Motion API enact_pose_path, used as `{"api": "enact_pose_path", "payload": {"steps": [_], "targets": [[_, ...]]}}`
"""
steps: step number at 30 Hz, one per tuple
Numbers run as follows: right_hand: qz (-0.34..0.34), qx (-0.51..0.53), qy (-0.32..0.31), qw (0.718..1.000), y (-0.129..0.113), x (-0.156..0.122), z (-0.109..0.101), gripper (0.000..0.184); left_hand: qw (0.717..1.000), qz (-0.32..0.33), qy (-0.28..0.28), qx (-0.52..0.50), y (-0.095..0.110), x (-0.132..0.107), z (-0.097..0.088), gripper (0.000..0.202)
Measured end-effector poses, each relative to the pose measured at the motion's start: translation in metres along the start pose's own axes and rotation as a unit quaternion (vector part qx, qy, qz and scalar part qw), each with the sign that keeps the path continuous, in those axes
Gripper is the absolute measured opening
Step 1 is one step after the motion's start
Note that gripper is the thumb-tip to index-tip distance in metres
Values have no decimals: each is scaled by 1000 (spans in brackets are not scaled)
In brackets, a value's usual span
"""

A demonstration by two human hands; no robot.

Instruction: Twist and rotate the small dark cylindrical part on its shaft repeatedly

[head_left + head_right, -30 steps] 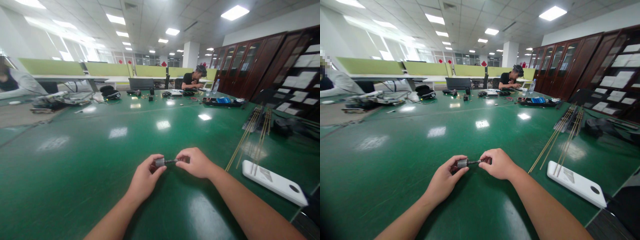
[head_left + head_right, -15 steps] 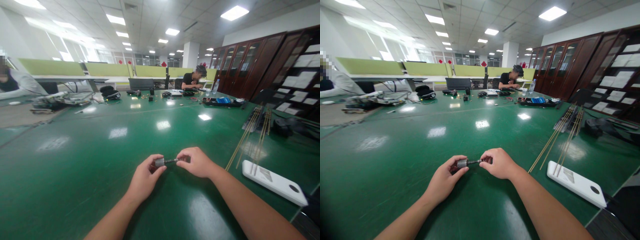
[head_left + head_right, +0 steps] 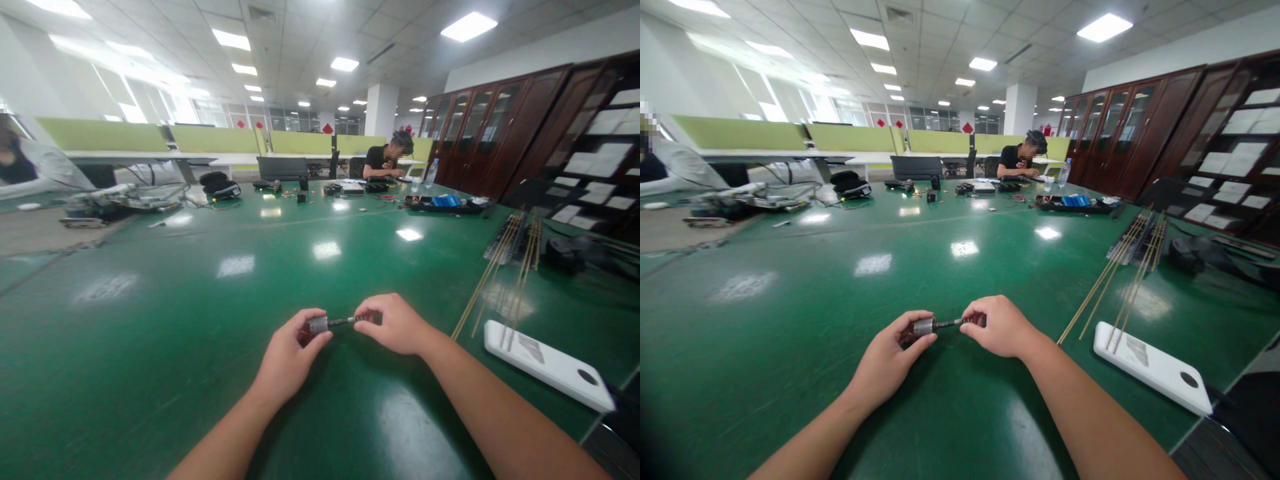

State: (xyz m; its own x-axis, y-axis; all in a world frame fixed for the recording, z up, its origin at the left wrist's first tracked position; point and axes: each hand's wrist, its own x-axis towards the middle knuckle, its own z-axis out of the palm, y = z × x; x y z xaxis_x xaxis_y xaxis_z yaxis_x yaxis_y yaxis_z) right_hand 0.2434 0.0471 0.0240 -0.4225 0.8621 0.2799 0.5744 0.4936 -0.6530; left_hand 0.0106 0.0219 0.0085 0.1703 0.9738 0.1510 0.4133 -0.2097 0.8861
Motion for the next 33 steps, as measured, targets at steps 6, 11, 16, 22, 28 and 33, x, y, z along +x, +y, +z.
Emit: {"api": "enact_pose_path", "payload": {"steps": [6,11,16,22,28,33], "targets": [[12,19,3,1000,-3,-1,-3,10,1000,7,3,4,-1,0,0,38],[44,238,35,970,3,-1,-19,19,1000,0,21,5,-2,1,-2,39],[72,455,49,886,15,2,-18,29,995,-30,68,-71,-3,4,-4,43],[118,473,29,873,29,12,2,48,977,-58,125,-160,-8,8,-6,64],[136,407,-14,903,32,12,11,54,976,-75,119,-169,6,-4,-9,62],[128,389,-34,912,26,9,12,51,989,-80,118,-30,21,-56,-50,55]]}}
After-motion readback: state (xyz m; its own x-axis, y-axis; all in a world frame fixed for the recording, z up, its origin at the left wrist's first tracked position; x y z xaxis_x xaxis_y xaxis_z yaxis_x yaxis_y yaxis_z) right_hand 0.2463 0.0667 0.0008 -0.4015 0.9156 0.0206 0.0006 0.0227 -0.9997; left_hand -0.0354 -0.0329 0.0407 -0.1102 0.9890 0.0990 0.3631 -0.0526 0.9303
